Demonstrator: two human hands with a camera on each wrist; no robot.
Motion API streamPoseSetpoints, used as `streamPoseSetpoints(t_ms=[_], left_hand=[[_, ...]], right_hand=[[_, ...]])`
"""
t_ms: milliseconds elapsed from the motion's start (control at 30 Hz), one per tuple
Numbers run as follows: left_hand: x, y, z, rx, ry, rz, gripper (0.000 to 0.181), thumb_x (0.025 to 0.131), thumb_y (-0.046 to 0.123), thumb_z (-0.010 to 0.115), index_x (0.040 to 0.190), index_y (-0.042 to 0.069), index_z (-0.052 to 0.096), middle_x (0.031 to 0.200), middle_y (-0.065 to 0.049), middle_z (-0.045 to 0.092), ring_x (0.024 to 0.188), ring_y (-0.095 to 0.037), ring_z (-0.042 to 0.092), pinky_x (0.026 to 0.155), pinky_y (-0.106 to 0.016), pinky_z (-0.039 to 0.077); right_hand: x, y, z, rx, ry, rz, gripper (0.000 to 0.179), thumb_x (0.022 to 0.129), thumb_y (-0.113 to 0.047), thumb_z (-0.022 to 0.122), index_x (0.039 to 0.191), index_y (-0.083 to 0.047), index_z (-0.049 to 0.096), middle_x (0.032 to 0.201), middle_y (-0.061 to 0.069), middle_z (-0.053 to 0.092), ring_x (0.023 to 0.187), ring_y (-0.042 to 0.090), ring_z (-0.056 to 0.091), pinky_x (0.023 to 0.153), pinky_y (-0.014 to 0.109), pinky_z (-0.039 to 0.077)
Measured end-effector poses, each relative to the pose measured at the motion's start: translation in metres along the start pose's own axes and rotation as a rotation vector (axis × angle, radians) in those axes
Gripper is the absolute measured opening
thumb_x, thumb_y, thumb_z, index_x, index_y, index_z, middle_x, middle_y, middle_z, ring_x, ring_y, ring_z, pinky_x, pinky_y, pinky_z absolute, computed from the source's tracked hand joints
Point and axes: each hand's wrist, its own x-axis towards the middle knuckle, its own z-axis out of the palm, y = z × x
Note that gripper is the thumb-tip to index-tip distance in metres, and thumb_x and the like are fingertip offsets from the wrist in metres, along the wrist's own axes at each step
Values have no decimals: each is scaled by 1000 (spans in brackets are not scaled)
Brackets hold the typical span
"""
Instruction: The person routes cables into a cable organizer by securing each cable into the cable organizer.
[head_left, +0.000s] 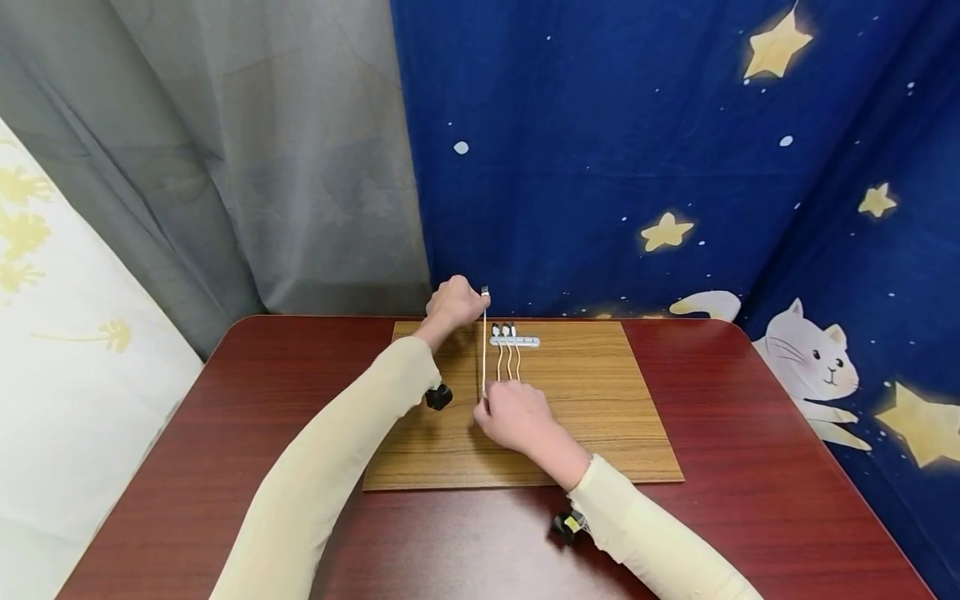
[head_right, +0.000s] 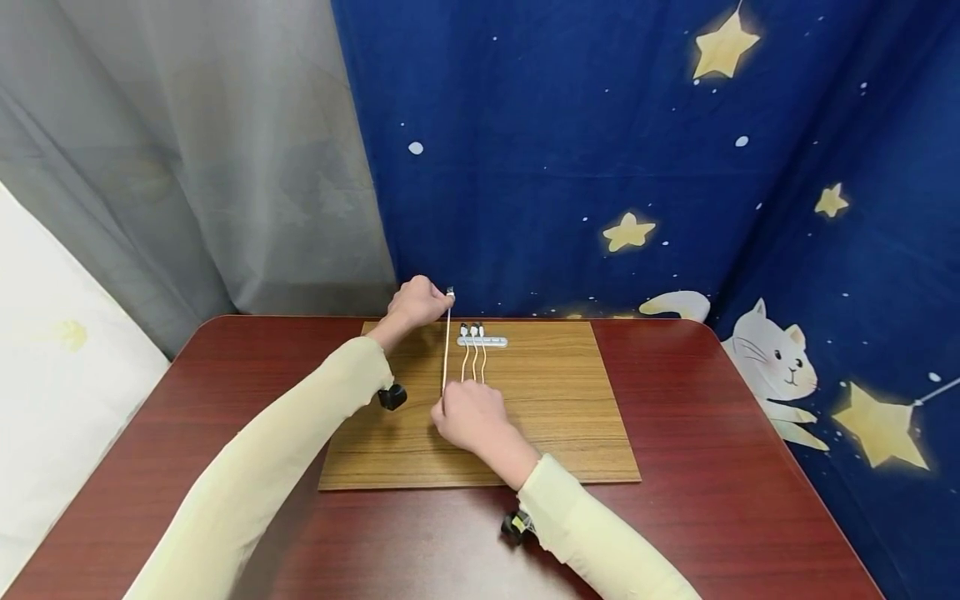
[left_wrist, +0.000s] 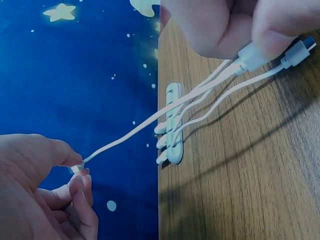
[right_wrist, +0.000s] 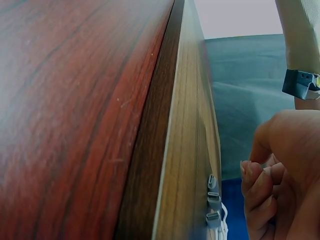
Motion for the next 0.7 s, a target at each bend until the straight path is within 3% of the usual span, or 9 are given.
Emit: streamPoseSetpoints(t_ms=[433,700], left_hand=[[0,12,16,7,19,19,40,97,35,65,63,16,60,64,0,54,67,-23,59,60,-36,41],[3,23,26,31,30,20,40,97,36,65,63,16,58,68,-1,55,68,-24,59,60,-38,43]], right_hand=[[-2,7,-10,38,-71,50,34,92,-29,62,62,-19,51,64,3,53,56,21,53,52,41,44],[-2,18,-14,4,-90,95,30,89,-30,65,64,-20,54,69,3,56,61,25,55,56,47,47]])
